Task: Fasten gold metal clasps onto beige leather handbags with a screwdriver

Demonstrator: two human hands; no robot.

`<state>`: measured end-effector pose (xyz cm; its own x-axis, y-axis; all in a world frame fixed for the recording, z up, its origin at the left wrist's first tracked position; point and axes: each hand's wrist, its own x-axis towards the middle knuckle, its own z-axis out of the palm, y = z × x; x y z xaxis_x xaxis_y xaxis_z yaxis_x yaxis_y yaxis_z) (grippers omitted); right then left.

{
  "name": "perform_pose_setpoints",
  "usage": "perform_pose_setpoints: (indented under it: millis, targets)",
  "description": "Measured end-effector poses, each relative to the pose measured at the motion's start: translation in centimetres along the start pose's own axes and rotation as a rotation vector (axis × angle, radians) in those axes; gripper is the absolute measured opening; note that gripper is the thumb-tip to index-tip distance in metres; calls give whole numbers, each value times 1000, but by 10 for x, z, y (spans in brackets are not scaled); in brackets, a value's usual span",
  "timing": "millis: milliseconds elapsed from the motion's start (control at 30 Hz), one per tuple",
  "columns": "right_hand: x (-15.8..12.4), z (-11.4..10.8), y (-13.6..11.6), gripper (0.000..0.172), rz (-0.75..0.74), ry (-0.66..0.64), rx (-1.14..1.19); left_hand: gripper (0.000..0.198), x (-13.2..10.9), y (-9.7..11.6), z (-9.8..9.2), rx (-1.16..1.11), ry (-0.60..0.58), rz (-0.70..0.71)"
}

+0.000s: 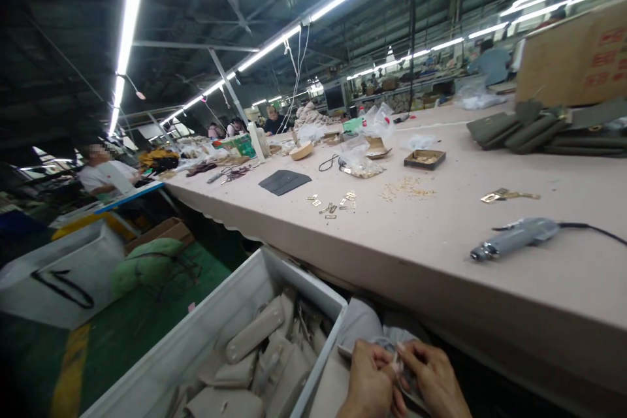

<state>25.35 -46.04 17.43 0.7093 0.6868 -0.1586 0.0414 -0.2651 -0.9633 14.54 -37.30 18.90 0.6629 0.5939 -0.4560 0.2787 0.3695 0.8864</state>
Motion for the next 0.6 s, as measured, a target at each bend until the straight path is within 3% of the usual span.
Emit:
perform_pose_setpoints:
  millis: [67, 167, 267, 367, 467, 600]
  targets:
    - [-3, -1, -5, 60, 7, 25, -9, 27, -2, 5, 1, 16, 21, -25]
    - [-16, -9, -30, 60, -110, 213, -125, 11, -9, 15, 0, 103, -12, 8]
    - [-23, -22, -72, 53, -243, 371, -225, 29, -8, 18, -4, 192, 9, 113]
    - [-16, -37, -121, 43, -375, 449, -273, 38, -2, 11, -7, 144, 6, 174]
    - [15, -45, -164, 34, -508, 461, -317, 37, 1, 3, -5, 82, 5, 155]
    - [97, -32, -202, 23, -644, 330, -329, 34, 2, 1, -4, 82, 43, 129]
